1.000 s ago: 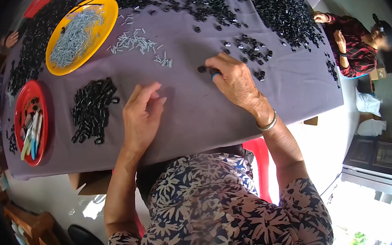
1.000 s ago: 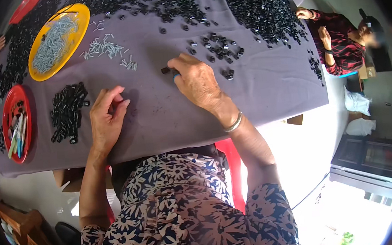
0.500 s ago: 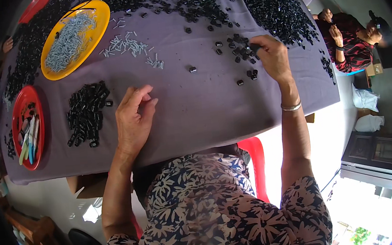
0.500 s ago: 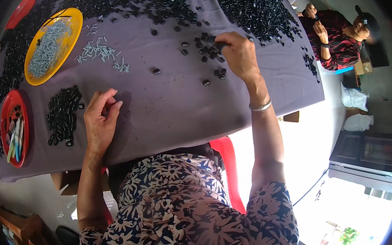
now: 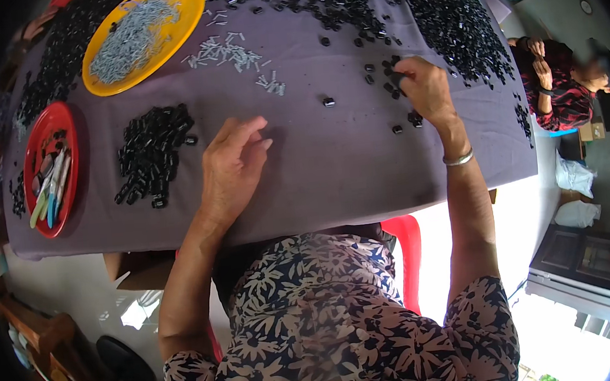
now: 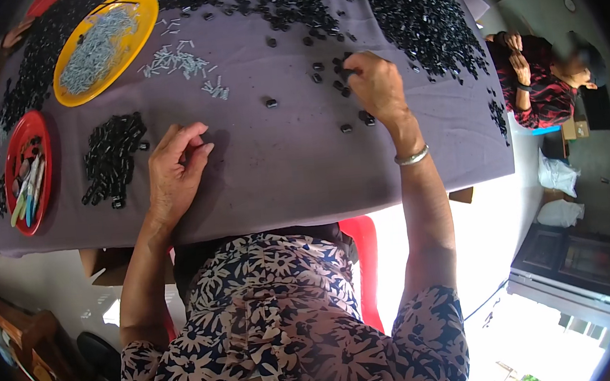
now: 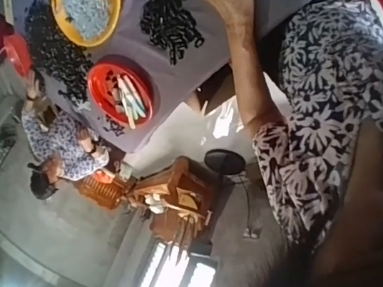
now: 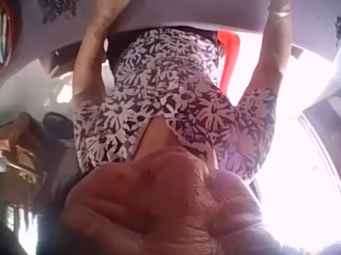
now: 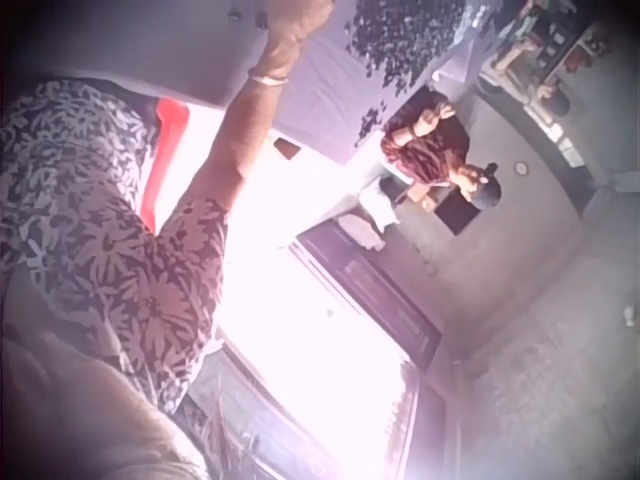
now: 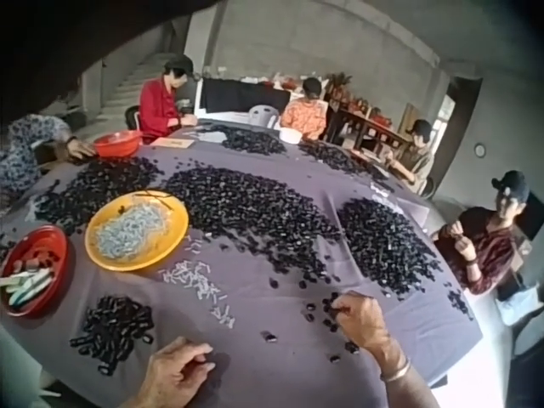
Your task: The person assembles small black plastic components by hand on a table.
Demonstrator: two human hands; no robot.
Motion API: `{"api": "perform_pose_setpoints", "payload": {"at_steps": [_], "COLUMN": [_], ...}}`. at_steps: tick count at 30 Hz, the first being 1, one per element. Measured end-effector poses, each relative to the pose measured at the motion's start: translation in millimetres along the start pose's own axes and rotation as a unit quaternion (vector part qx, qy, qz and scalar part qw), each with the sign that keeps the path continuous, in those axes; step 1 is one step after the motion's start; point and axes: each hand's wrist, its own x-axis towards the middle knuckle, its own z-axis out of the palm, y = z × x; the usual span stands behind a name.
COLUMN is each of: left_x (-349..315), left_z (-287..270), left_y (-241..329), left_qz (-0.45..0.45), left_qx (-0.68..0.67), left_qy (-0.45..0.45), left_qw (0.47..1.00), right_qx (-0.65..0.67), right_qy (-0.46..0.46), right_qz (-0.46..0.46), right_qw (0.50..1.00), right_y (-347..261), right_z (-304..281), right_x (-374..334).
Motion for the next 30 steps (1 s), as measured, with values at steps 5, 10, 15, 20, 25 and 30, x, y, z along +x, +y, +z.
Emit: {"api": "perform_pose_setpoints", "payload": {"at_steps": [5, 10, 15, 20, 25, 30], "left_x": [-2, -1, -7, -5, -1, 0], "left_z": [-5, -1, -9, -5, -9, -5], "left_y": [7, -2, -6, -16, -15, -14], "left_qz": [0.009, 0.042, -0.023, -0.013, 0.027, 0.06], "left_qx": [-0.019, -0.084, -0.113, -0.124, -0.021, 0.02], "left_qy": [0.02, -0.01, -0.039, -0.014, 0.015, 0.052], "left_qw": [1.0, 0.995, 0.993, 0.992, 0.999, 0.997], "right_qx": [0.117, 0.232, 0.318, 0.475, 0.23, 0.17], "right_qy": [-0.023, -0.06, -0.146, -0.258, -0.168, -0.27], "right_qz": [-0.057, -0.151, -0.027, 0.137, 0.076, 0.141], "right_qw": [0.991, 0.959, 0.936, 0.83, 0.956, 0.937], "right_y": [-82, -167, -178, -165, -138, -138], "right_z": [-9, 41, 53, 46, 44, 77], "right_x": [1, -29, -33, -12, 53, 84]}}
